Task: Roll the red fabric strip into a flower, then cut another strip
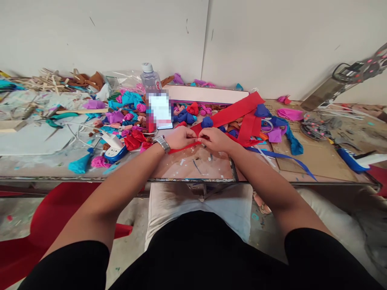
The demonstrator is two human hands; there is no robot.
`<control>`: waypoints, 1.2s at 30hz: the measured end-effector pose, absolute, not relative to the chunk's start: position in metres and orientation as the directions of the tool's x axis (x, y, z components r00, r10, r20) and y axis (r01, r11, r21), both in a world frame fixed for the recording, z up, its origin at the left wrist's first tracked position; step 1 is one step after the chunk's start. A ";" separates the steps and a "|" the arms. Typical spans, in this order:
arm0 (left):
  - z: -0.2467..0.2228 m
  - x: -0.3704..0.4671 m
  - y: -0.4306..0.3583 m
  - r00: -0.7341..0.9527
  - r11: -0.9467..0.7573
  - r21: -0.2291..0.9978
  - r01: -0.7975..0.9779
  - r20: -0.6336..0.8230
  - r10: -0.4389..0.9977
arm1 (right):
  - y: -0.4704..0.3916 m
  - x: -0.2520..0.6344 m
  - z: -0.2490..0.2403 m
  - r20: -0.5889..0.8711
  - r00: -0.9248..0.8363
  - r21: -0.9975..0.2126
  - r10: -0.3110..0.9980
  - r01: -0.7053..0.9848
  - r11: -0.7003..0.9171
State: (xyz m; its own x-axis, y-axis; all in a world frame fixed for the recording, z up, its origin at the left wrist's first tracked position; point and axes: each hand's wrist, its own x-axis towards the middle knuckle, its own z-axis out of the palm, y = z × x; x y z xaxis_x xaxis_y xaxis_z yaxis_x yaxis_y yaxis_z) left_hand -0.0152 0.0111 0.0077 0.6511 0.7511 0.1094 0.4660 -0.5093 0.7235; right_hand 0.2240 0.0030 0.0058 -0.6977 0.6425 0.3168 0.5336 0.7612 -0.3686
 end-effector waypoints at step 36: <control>0.004 -0.014 0.012 0.720 -0.124 0.952 0.280 -0.123 0.683 | 0.007 0.226 0.004 0.415 -0.658 -0.324 0.629 0.539 0.778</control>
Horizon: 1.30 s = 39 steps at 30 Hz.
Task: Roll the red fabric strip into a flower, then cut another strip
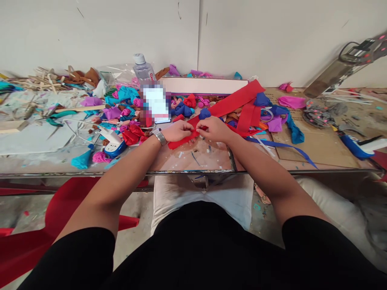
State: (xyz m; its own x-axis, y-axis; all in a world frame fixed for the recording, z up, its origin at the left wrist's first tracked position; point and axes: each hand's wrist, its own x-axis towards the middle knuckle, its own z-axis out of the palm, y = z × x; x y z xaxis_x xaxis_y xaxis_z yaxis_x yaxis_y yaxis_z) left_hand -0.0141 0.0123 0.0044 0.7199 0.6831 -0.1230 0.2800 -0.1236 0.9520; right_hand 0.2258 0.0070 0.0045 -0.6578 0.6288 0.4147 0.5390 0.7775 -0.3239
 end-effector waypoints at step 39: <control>0.014 -0.017 0.013 0.626 -0.233 0.904 0.359 -0.047 0.779 | 0.002 0.220 0.010 0.476 -0.632 -0.289 0.612 0.545 0.787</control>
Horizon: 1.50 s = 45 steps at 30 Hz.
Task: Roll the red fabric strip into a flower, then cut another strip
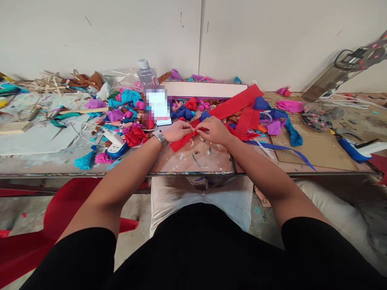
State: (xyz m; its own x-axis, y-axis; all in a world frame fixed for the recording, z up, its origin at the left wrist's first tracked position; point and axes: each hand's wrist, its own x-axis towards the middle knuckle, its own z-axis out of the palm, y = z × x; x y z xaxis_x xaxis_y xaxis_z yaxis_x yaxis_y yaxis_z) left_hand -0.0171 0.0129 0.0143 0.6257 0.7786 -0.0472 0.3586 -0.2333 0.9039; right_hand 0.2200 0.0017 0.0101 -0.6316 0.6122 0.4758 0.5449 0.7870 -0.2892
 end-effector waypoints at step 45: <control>0.008 -0.014 0.011 0.626 -0.505 0.774 0.382 0.186 0.758 | 0.002 0.217 0.005 0.409 -0.627 -0.306 0.663 0.590 0.747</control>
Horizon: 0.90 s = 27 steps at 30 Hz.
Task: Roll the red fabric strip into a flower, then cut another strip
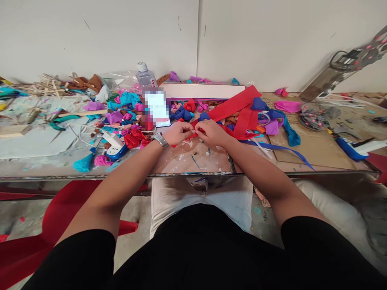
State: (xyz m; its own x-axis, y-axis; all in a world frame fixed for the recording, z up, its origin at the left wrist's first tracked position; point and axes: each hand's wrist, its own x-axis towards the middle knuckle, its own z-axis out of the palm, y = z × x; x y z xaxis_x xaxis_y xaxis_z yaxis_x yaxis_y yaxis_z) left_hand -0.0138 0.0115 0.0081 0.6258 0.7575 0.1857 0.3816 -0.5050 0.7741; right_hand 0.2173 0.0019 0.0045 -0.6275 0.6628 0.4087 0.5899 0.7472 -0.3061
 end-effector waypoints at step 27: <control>0.008 -0.017 0.012 0.573 -0.725 0.440 0.529 0.446 0.688 | 0.003 0.214 0.001 0.435 -0.566 -0.423 0.700 0.558 0.714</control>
